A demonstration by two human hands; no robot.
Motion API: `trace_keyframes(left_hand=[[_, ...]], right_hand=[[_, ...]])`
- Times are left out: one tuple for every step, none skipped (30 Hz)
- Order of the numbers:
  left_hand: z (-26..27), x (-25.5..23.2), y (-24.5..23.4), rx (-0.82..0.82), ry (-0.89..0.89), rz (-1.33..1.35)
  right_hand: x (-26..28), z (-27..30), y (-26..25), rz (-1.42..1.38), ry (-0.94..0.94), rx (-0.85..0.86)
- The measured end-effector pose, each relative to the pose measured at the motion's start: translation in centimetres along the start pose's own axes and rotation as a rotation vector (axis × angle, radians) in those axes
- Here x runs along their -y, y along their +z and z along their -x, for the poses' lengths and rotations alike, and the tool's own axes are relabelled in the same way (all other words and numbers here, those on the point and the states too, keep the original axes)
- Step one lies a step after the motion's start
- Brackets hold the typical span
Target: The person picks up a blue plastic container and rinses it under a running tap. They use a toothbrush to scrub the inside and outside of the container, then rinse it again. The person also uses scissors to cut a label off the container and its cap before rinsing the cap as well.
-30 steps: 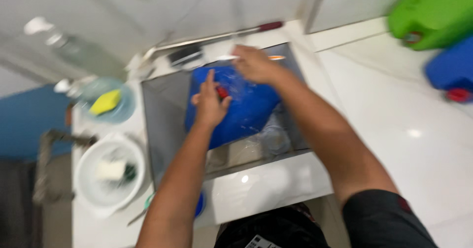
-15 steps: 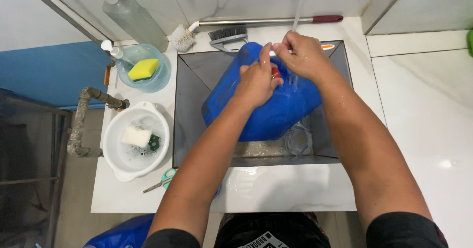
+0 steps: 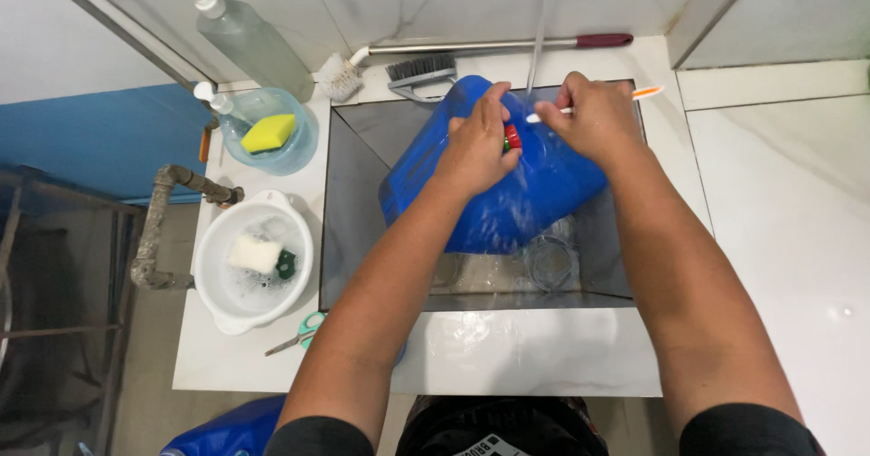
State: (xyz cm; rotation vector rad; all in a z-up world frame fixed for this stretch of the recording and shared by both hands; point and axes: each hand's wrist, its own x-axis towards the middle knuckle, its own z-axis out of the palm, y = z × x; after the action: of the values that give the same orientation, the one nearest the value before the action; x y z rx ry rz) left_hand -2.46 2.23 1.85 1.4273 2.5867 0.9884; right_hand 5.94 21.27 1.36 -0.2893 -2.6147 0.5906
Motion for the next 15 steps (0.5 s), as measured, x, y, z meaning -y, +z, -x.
trace_keyframes(left_hand=[[0.1,0.4,-0.1,0.014,-0.017,0.027],[-0.1,0.7,-0.1,0.027,-0.028,0.055],[-0.2,1.0,-0.2,0.039,-0.039,0.083],[0.0,1.1,-0.2,0.000,0.049,0.046],[0.4,1.0,-0.1,-0.039,0.136,0.007],[0.5,1.1,-0.1,-0.080,0.229,-0.033],[0.7,1.2,0.2,-0.071,0.191,-0.054],[0.5,1.1,0.6,-0.065,0.159,-0.072],[0.3,1.3,0.9,-0.059,0.127,-0.090],[0.7,1.6,1.1,-0.064,0.119,-0.065],[0.9,1.9,1.3,-0.069,0.112,-0.039],[0.7,2.3,1.1,-0.081,0.110,-0.018],[0.9,2.2,1.1,-0.039,0.098,-0.048],[1.2,1.7,1.3,-0.001,0.089,-0.078],[1.1,1.3,1.4,0.038,0.080,-0.108]], right_hand=[[-0.1,0.1,0.1,0.038,-0.019,-0.026],[0.0,0.1,0.4,0.015,-0.028,-0.008],[0.2,0.1,0.8,-0.008,-0.038,0.009],[0.4,0.3,1.2,-0.036,-0.045,0.035],[0.3,0.3,1.1,0.003,-0.030,0.032],[0.0,-0.1,0.7,0.043,-0.017,0.025],[0.0,-0.4,0.5,0.083,-0.004,0.017],[0.2,-0.4,0.3,0.060,-0.076,0.033],[0.7,-0.3,0.3,0.036,-0.149,0.049],[1.2,0.1,0.3,0.009,-0.218,0.073],[1.4,0.1,-0.3,0.042,-0.114,0.070],[1.6,-0.6,-1.2,0.077,-0.015,0.058],[1.8,-1.2,-2.2,0.111,0.084,0.045],[2.5,-1.9,-2.6,0.130,0.027,0.059],[3.3,-2.5,-2.5,0.149,-0.029,0.073]])
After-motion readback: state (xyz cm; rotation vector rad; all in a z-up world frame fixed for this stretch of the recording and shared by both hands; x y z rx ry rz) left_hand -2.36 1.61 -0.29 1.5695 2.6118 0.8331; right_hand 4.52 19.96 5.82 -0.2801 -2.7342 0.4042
